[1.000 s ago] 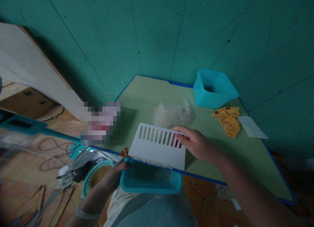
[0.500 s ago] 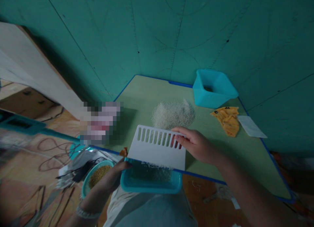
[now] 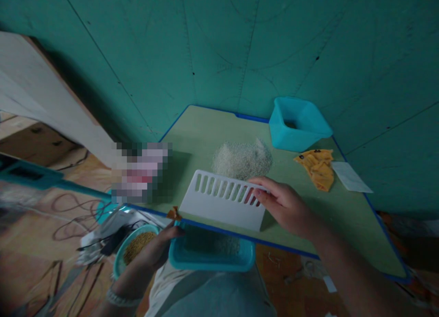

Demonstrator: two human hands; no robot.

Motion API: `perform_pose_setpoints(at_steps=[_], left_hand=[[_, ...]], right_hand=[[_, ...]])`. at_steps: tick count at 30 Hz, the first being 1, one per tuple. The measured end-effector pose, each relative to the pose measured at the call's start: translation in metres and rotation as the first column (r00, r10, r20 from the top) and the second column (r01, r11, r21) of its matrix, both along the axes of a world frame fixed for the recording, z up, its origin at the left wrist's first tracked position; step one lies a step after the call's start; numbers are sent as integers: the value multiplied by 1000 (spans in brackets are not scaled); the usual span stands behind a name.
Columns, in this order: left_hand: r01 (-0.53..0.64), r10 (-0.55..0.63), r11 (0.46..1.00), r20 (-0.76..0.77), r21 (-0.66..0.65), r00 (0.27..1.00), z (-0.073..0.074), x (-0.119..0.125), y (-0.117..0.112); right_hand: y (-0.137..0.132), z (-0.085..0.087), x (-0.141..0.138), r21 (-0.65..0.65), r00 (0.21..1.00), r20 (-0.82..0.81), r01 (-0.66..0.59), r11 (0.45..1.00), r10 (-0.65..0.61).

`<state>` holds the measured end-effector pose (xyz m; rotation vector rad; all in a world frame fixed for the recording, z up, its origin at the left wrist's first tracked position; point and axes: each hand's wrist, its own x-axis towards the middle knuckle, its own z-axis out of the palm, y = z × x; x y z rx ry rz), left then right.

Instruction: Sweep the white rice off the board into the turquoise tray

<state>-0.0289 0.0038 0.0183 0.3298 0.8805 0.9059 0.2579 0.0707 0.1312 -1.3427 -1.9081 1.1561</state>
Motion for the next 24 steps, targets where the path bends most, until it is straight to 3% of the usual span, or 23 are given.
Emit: perform_pose_setpoints(at_steps=[3,7,11,13,17,24], left_hand=[[-1,1,1000,-9,-22,1000,1,0,0],[-40,39,998,-25,-48,999,4,3,1],[-43,40,997,-48,-61,998,2,4,2],[-35,32,997,-51,-64,998,0,4,2],[-20,18,999,-28,-49,999,-1,3,1],[-35,36,998,4,-58,999,2,1,-1]], right_hand=[[8,3,18,145,974,-31,225,963,-223],[22,17,44,383,866,-4,463,799,-500],[40,20,65,702,695,180,405,586,-696],[50,13,71,798,639,247,292,527,-729],[69,-8,74,832,603,381,107,545,-700],[90,-23,60,789,530,518,9,615,-672]])
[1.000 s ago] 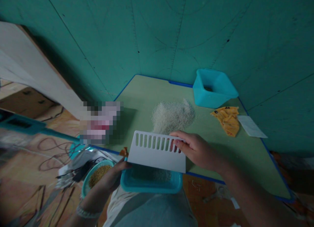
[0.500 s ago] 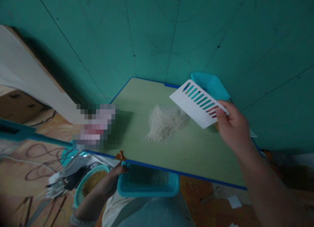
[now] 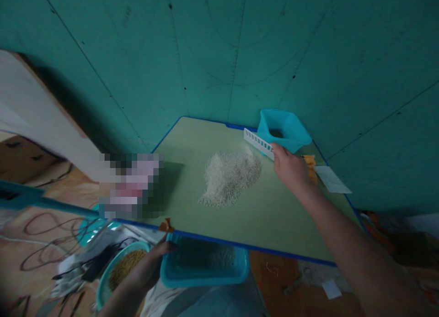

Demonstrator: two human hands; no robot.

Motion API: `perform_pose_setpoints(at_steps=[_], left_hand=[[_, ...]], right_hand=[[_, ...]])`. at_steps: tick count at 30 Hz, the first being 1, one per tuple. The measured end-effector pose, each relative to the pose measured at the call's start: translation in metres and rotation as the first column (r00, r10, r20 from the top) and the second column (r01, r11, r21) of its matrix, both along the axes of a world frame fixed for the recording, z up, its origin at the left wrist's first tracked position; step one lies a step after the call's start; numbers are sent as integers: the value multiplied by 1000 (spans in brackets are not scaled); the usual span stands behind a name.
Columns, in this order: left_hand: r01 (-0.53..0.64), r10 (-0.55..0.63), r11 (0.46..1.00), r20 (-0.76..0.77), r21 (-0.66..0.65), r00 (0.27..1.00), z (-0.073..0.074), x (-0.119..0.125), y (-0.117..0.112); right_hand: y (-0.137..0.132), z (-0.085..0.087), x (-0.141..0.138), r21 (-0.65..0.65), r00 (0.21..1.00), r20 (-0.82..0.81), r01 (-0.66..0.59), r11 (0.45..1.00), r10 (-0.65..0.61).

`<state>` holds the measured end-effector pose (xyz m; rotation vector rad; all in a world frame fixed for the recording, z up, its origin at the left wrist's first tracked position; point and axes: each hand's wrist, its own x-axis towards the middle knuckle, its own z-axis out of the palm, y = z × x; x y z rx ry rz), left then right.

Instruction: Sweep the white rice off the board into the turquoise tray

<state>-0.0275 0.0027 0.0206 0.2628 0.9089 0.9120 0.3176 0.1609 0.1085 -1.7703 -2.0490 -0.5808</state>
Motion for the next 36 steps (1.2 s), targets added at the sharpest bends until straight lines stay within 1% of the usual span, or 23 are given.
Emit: perform_pose_setpoints(at_steps=[7,11,15,18,20,24,27,30,36], left_hand=[[-25,25,1000,12,16,1000,-2,0,-1],[-41,41,999,-23,15,999,-2,-2,0],[-73,74,997,-95,18,993,-4,-2,1],[-30,26,999,-120,-27,992,-10,-3,1],[-7,3,999,-117,-37,993,-16,-4,1],[1,-1,1000,-85,-4,996,-29,-6,7],[-4,4,1000,-77,6,997,-33,-7,10],[3,-2,1000,-67,4,998,-30,-6,9],[15,-16,1000,-61,-24,998,-11,-1,3]], right_hand=[[13,-1,-9,-16,997,60,44,999,-43],[16,2,-14,-20,997,49,58,998,-57],[11,3,-19,-23,999,28,-24,999,25],[5,0,-21,-16,996,15,-88,996,88],[-1,-2,-22,-7,992,11,-122,992,122],[-12,-5,-25,3,982,12,-187,982,187],[-22,-6,-29,-5,973,23,-229,973,230],[-30,-7,-32,-6,968,28,-250,968,250],[-47,-5,-39,-23,954,38,-296,955,297]])
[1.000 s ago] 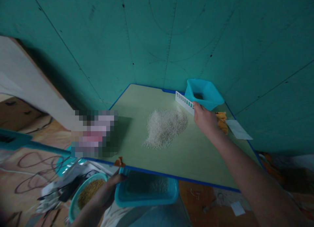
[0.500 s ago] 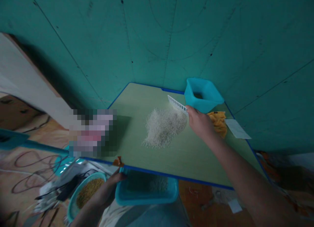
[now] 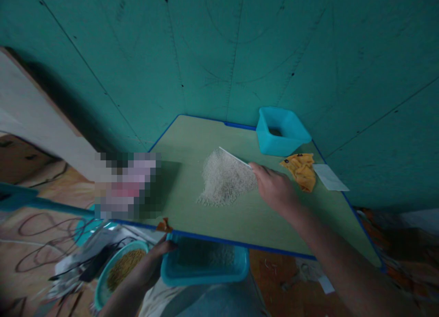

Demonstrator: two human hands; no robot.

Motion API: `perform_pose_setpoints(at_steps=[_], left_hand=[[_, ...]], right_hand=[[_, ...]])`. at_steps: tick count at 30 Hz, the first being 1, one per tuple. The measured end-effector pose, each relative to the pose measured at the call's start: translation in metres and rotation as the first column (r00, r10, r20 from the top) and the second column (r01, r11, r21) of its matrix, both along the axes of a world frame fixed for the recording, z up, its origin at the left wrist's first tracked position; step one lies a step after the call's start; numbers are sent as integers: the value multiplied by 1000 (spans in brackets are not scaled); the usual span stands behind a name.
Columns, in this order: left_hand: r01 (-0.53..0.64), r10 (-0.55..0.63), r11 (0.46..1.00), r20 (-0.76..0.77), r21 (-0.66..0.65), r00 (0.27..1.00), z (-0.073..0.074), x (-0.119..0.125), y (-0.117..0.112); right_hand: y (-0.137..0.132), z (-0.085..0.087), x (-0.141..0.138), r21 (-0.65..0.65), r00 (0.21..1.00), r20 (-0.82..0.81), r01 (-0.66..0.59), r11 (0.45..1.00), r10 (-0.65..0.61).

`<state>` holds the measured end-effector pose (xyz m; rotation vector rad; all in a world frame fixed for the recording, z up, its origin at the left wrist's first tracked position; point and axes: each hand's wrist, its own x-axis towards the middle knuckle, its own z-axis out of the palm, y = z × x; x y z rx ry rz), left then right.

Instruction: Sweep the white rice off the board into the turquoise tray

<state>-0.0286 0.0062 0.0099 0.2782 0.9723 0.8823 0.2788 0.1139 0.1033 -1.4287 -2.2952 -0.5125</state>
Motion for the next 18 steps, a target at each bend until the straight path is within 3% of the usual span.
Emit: perform_pose_setpoints(at_steps=[7,13,18], left_hand=[[-54,54,998,-13,13,998,9,4,0],[24,-25,1000,47,10,999,8,3,0],[12,-12,1000,25,12,1000,10,4,-1]], right_hand=[[-22,1,-13,43,998,54,-19,999,16],[-46,6,-30,51,997,41,-75,996,73],[-54,10,-34,110,996,-12,-90,990,92]])
